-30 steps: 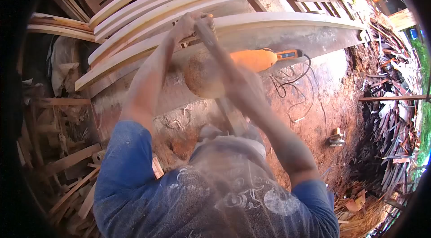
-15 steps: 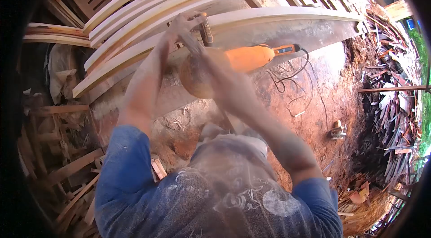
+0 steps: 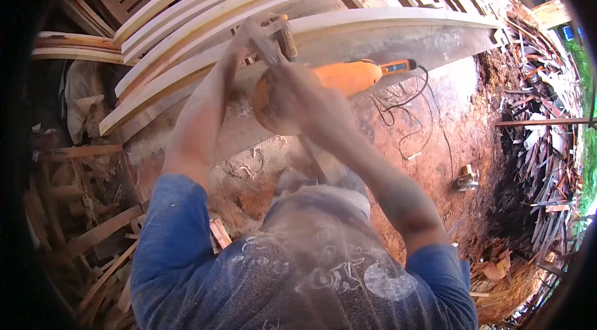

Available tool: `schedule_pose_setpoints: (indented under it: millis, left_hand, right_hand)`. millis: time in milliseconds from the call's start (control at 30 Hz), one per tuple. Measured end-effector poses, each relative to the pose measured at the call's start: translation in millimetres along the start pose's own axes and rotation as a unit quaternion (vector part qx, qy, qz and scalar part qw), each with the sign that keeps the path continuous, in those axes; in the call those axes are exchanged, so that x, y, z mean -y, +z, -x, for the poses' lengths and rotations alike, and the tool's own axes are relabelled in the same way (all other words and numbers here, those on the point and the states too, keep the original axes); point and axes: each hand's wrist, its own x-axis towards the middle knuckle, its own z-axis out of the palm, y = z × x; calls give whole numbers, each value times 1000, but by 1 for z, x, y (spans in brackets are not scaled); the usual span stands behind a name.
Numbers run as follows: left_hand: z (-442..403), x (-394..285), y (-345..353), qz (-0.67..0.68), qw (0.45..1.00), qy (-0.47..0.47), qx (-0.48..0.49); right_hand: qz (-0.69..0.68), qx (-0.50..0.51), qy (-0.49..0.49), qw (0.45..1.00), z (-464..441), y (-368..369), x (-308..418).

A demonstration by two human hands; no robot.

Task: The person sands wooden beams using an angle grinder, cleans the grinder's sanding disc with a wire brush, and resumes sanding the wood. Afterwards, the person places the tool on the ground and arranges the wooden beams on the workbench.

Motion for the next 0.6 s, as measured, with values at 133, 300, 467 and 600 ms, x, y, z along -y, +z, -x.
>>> schedule_pose_setpoints:
  millis: [133, 300, 467, 600]
  left_hand:
    - [10, -23, -6, -54, 996, -75, 17]
    - [10, -16, -3, -53, 997, -49, -1]
    - [0, 5, 0, 107, 992, -63, 24]
    - [7, -10, -4, -120, 992, 14, -21]
  right_hand:
    - [3, 18, 26, 999, 86, -25, -22]
    - [68, 71, 45, 994, 80, -6, -29]
    - [30, 65, 53, 996, 6, -4, -2]
    - [-19, 43, 84, 995, 54, -26, -7]
